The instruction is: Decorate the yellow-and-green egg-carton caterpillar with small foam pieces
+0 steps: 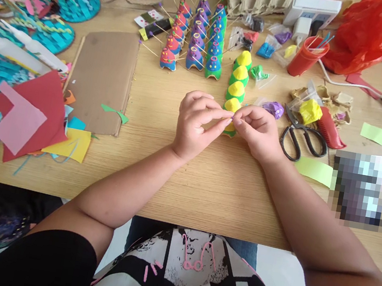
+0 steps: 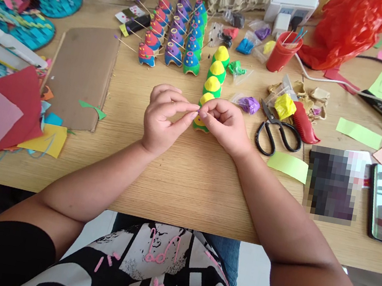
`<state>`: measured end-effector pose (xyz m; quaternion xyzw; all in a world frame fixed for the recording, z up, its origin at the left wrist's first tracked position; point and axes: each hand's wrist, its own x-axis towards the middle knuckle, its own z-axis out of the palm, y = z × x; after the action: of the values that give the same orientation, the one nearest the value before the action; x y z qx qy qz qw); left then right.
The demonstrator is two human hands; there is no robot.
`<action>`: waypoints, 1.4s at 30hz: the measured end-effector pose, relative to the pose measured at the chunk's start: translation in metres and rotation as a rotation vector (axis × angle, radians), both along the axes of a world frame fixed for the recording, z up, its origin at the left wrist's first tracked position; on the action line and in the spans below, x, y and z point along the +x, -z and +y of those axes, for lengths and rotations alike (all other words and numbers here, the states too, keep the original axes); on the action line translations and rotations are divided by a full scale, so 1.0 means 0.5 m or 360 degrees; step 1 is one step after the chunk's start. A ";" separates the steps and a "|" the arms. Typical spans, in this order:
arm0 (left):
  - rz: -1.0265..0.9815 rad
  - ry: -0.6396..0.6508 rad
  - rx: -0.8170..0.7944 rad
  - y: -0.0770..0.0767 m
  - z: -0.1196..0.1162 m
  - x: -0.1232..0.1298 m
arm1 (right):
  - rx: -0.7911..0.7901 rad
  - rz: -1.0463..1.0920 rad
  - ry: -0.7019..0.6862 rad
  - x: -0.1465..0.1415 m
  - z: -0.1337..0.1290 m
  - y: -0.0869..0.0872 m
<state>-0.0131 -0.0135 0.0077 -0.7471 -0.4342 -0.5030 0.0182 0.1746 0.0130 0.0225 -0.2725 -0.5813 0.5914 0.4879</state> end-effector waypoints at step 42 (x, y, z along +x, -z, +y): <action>-0.0457 -0.0018 -0.0203 0.008 0.015 0.030 | -0.0336 0.0153 0.0188 0.007 0.027 0.018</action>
<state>0.0018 -0.0061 0.0037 -0.6646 -0.4676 -0.5760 -0.0886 0.1782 0.0268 0.0135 -0.3275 -0.4748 0.6320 0.5177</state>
